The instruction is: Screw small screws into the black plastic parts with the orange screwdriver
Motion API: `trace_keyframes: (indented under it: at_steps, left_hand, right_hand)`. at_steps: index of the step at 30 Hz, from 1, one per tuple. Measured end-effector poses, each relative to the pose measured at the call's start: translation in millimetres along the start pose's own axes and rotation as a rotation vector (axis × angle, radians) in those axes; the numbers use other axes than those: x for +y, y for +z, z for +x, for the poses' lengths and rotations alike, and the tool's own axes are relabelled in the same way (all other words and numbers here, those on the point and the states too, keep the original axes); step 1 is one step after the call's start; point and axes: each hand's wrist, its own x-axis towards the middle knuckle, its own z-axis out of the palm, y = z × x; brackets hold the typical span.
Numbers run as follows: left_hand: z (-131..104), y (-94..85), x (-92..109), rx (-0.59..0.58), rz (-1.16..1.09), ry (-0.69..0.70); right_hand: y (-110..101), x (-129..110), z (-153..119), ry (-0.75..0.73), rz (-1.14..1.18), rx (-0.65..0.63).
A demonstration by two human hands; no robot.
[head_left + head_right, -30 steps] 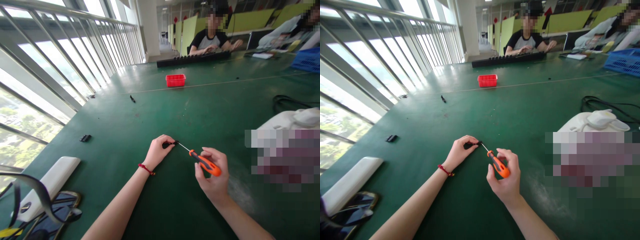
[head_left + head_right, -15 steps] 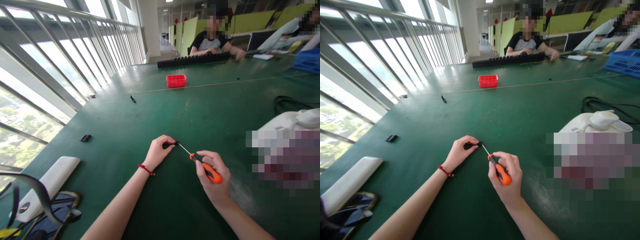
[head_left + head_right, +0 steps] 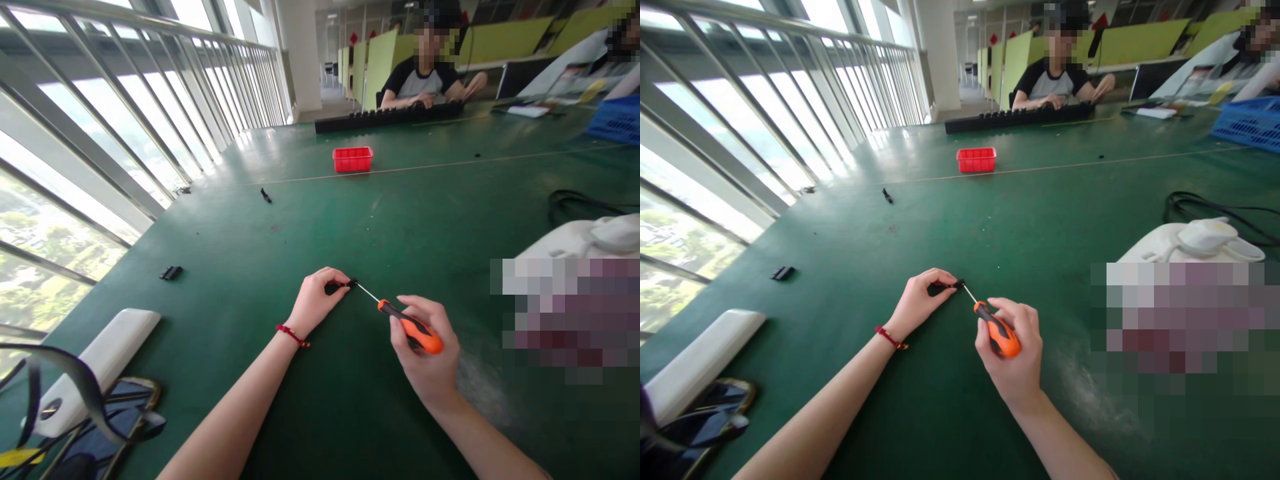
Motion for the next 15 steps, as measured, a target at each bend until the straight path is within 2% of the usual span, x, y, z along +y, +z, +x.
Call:
trace_keyframes:
  at_steps: [3, 9, 13, 15]
  left_hand:
    - [0.1, -0.1, -0.4, -0.002, 0.001, 0.0]
    - [0.5, 0.0, -0.4, -0.007, 0.009, -0.005]
    - [0.3, 0.1, -0.3, -0.005, 0.01, -0.002]
    - [0.0, 0.1, -0.2, -0.007, 0.01, 0.001]
  right_hand:
    - [0.3, 1.2, 0.2, -0.023, 0.043, 0.034]
    - [-1.5, -2.2, 0.7, -0.061, -0.054, -0.075]
    - [-0.5, -1.0, -0.3, -0.041, 0.004, 0.017]
    - [-0.3, 0.1, -1.2, -0.015, 0.041, 0.018]
